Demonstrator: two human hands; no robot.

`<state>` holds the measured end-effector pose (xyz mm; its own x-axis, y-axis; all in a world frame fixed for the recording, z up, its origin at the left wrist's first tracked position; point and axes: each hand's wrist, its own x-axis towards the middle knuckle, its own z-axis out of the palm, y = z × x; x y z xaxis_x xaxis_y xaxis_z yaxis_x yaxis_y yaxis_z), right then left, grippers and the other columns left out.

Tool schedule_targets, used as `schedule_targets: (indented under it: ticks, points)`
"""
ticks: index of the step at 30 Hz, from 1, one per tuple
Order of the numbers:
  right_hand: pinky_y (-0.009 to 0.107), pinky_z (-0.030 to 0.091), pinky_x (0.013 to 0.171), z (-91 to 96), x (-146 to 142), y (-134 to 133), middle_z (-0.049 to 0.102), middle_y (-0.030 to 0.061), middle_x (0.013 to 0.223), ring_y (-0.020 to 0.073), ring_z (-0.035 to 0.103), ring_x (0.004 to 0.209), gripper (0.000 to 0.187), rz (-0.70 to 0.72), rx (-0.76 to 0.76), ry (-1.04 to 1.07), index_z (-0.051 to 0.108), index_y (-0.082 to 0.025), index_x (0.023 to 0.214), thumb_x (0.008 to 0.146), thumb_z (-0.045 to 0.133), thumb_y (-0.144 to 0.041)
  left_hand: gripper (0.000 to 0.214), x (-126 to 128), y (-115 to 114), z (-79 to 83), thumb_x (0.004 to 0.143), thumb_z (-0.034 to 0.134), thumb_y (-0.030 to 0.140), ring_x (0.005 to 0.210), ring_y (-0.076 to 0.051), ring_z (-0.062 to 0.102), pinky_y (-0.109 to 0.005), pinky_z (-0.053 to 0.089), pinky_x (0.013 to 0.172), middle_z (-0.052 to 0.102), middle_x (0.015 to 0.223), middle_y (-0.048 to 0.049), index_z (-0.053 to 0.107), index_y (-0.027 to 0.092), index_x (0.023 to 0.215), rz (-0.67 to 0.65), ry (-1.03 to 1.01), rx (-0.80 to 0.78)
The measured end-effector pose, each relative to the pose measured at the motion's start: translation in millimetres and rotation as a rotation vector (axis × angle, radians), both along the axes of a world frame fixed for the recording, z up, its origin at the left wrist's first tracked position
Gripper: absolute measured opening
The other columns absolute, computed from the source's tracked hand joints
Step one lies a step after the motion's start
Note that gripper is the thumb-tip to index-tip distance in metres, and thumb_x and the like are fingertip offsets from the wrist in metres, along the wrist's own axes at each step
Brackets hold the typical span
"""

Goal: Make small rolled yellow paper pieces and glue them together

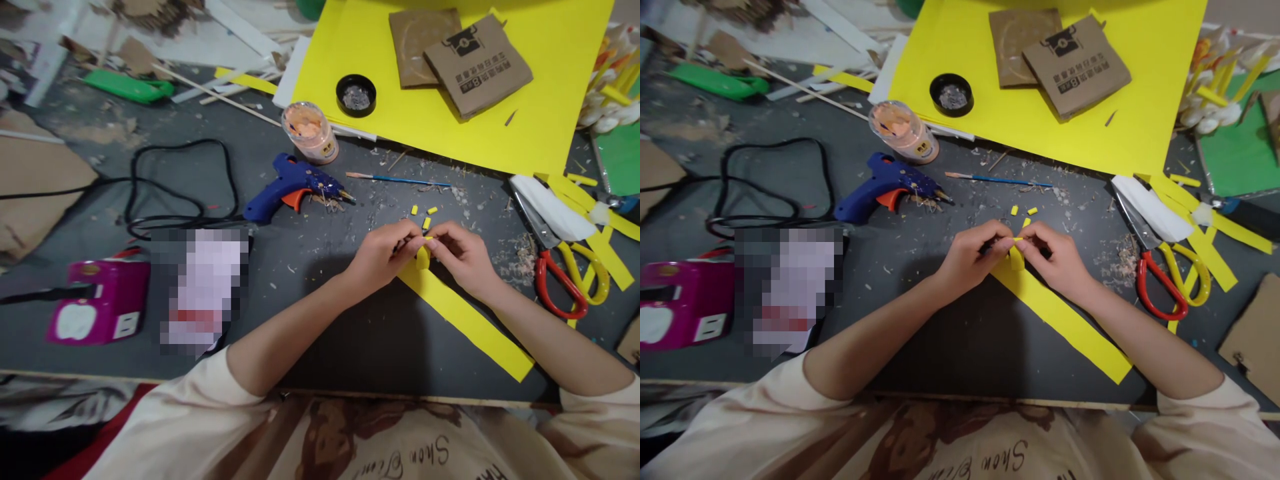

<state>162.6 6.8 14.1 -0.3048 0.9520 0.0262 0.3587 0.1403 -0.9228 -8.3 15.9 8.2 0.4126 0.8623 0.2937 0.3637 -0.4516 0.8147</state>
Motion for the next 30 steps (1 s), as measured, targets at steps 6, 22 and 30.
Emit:
schedule_targets:
  ticks: [6,22,30]
  points:
    - [0.023,0.034,0.05,3.2,-0.2,1.4,0.049,-0.0033,0.059,0.0089,0.043,0.052,0.024,0.013,-0.065,0.01,0.053,-0.019,0.074,0.086,0.052,-0.04,0.02,0.0,0.0,-0.2,0.091,0.046,0.028,0.058,-0.008,0.047,-0.019,0.038,0.055,0.052,0.064,0.0017,0.052,0.017,0.075,0.03,-0.011,0.024]
    - [0.024,0.035,0.053,4.3,1.4,1.3,0.052,-0.0021,0.063,0.0096,0.046,0.055,0.024,0.045,-0.022,0.001,0.057,-0.019,0.078,0.089,0.049,-0.039,0.016,0.1,-0.4,2.1,0.09,0.049,0.027,0.061,-0.009,0.051,-0.02,0.042,0.058,0.056,0.067,0.0008,0.053,0.017,0.079,0.016,-0.031,0.002]
    - [0.023,0.037,0.054,4.2,0.4,2.1,0.053,-0.0016,0.064,0.01,0.047,0.057,0.022,0.05,0.0,0.004,0.057,-0.02,0.077,0.089,0.05,-0.037,0.012,-0.9,-0.2,3.4,0.089,0.051,0.025,0.063,-0.008,0.056,-0.018,0.045,0.06,0.058,0.069,0.0012,0.052,0.017,0.08,-0.022,-0.117,-0.078]
